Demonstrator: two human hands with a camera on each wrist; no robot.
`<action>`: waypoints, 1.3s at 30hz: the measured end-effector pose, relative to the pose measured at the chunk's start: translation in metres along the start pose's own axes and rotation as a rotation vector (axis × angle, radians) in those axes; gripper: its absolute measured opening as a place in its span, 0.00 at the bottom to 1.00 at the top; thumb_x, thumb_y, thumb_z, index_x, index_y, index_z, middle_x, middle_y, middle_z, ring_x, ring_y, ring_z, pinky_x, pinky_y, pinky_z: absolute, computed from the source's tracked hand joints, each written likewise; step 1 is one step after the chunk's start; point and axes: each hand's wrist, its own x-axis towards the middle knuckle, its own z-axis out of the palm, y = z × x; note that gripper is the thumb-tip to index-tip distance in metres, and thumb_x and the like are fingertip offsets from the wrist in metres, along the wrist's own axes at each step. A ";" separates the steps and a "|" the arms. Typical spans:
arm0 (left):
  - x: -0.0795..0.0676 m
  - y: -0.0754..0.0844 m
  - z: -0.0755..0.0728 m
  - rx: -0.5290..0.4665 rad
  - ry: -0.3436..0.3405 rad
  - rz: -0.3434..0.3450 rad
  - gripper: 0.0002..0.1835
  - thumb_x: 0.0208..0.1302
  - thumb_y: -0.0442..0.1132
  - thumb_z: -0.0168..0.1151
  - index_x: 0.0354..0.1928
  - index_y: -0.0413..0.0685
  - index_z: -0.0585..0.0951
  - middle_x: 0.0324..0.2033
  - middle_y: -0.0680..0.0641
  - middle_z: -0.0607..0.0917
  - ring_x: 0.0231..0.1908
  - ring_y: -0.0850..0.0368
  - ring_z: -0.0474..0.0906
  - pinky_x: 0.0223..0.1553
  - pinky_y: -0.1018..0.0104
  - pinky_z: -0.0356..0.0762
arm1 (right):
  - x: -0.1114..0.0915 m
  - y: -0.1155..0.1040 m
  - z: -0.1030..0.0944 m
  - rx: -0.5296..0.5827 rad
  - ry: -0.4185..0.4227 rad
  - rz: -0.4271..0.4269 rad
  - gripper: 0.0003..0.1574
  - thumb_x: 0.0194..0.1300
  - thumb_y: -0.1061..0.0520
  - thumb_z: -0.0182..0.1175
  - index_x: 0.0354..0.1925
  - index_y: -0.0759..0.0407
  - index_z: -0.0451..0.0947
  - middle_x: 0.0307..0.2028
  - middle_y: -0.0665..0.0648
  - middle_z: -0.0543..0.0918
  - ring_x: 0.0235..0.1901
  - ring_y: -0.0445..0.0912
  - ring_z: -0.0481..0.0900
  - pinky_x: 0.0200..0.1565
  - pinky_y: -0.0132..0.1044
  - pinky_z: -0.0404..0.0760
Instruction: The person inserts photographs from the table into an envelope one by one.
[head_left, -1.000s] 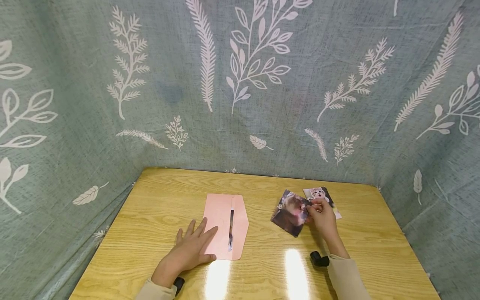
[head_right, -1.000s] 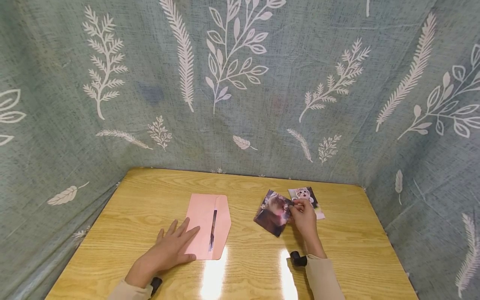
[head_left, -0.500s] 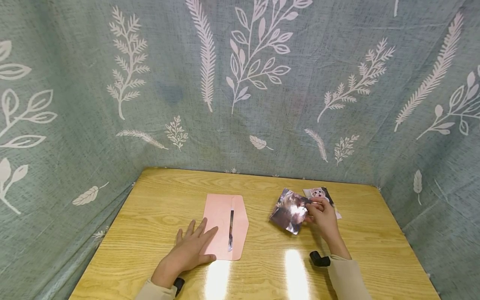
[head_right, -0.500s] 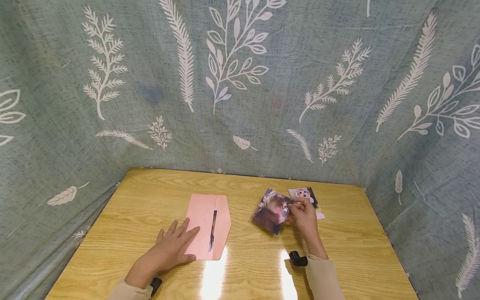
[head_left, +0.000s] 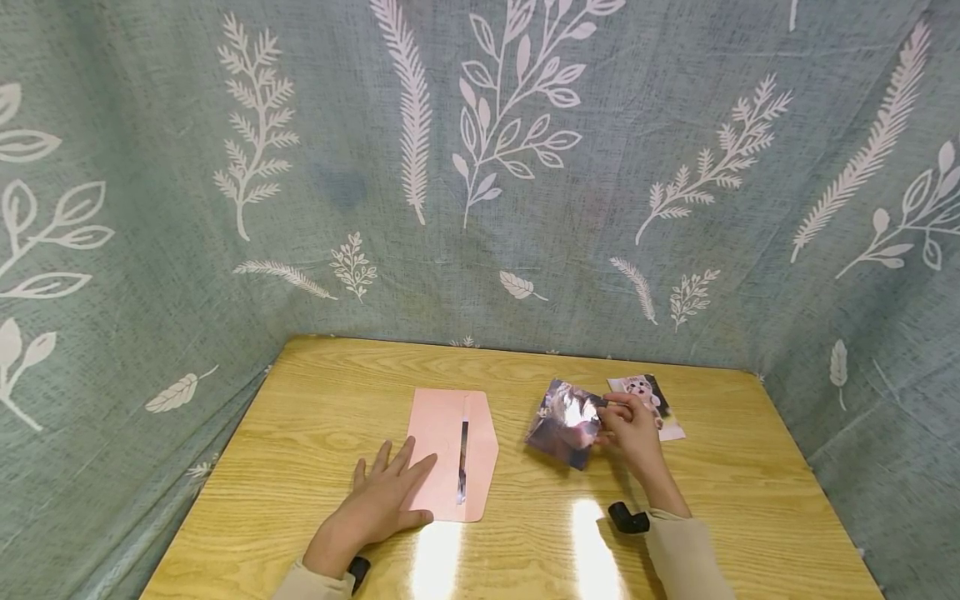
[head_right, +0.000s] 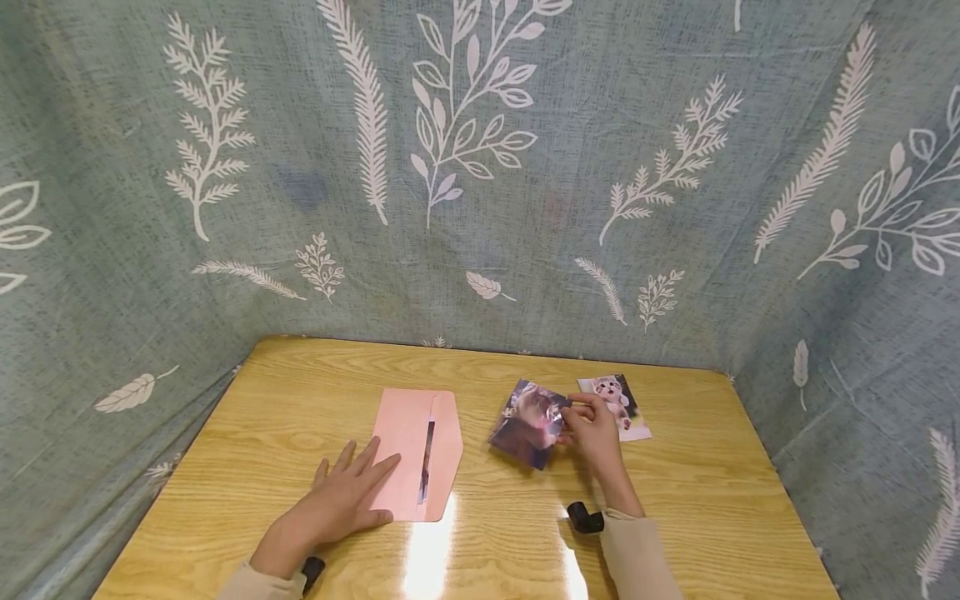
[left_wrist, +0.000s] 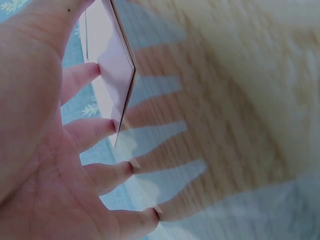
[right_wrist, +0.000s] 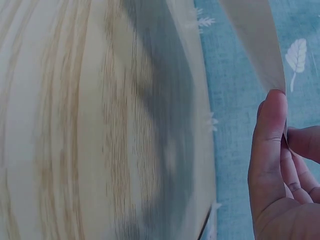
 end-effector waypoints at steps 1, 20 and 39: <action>0.000 0.000 0.000 0.001 0.001 0.000 0.45 0.48 0.65 0.61 0.69 0.66 0.58 0.70 0.42 0.49 0.66 0.33 0.39 0.54 0.27 0.41 | 0.000 -0.001 0.002 -0.004 -0.005 0.006 0.26 0.62 0.65 0.58 0.57 0.70 0.64 0.33 0.58 0.78 0.26 0.45 0.78 0.29 0.49 0.81; -0.001 -0.002 0.003 -0.014 0.004 0.005 0.45 0.49 0.66 0.61 0.70 0.66 0.57 0.70 0.42 0.48 0.66 0.33 0.38 0.54 0.27 0.40 | 0.000 0.004 0.030 0.001 -0.074 -0.004 0.21 0.62 0.67 0.57 0.53 0.68 0.66 0.34 0.65 0.75 0.24 0.48 0.77 0.28 0.53 0.80; 0.001 -0.001 0.001 0.008 0.000 0.005 0.46 0.48 0.66 0.61 0.70 0.66 0.58 0.70 0.42 0.49 0.66 0.33 0.40 0.54 0.26 0.42 | 0.001 0.007 0.063 -0.021 -0.117 -0.027 0.21 0.61 0.68 0.57 0.53 0.69 0.67 0.34 0.67 0.74 0.21 0.55 0.79 0.26 0.56 0.79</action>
